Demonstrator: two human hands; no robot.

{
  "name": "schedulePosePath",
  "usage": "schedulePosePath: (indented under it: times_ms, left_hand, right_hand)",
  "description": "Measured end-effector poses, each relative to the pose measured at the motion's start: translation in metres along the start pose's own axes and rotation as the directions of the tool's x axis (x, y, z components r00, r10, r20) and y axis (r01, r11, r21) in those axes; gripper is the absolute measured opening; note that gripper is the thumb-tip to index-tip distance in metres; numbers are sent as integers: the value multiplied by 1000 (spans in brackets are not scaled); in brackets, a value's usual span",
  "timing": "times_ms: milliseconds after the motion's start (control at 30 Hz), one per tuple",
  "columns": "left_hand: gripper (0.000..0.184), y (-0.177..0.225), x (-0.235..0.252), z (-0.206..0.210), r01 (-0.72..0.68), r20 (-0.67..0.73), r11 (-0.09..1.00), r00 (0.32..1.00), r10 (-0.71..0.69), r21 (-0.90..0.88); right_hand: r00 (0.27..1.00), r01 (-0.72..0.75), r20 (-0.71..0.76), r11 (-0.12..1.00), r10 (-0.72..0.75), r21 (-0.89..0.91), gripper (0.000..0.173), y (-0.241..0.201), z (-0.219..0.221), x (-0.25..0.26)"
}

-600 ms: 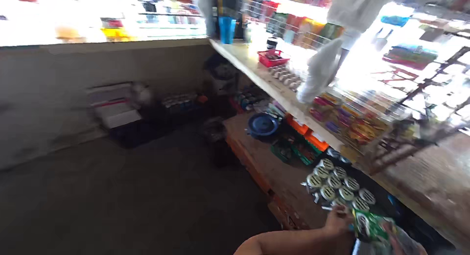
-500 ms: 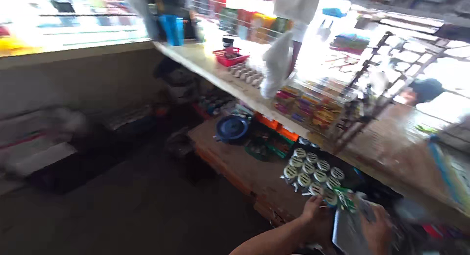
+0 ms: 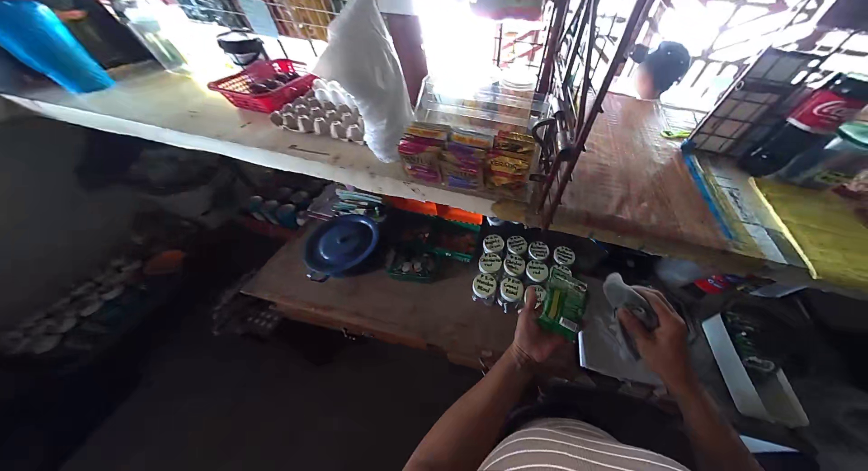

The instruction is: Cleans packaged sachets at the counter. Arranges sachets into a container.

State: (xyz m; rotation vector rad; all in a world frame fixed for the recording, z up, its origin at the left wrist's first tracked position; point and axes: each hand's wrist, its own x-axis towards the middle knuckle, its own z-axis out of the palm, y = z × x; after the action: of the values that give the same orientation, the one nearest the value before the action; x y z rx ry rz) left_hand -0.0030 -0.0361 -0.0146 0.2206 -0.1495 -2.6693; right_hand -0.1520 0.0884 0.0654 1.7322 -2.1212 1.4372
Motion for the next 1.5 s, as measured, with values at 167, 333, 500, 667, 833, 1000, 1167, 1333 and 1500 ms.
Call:
schedulePosePath:
  times_ms: [167,333,500,667,833,1000,1167,1333,1500]
  left_hand:
    - [66,-14,1,17,11,67,991,998,-19,131]
    - [62,-17,6,3,60,68,992,995,-68,109]
    - [71,-16,6,12,125,33,992,992,-124,-21]
    - [71,-28,3,23,53,-11,998,999,-53,-15]
    - [94,-30,3,17,22,-150,1000,988,-18,20]
    - [90,-35,4,40,167,-404,978,909,-104,123]
    - [91,-19,4,30,349,-170,857,937,-307,379]
    - [53,-38,14,45,239,-171,655,971,-166,717]
    - [20,-75,39,48,-48,-56,722,991,119,690]
  right_hand:
    - [944,181,308,966,-118,-187,54,-1,57,-4]
    - [956,-127,257,989,143,-76,41,24,56,19]
    - [985,-166,-43,986,165,-19,43,28,19,20]
    - [969,59,248,981,-12,-182,48,3,59,-23]
    - [896,313,338,949,-288,-23,63,25,59,-57]
    - [821,467,382,884,-425,-20,38,50,27,-54]
    - [894,443,133,889,-428,-114,22,44,23,-64]
    - [875,-368,-258,909,410,197,38,12,-5,-47]
    - [637,-487,-257,638,727,596,28,34,-16,-34]
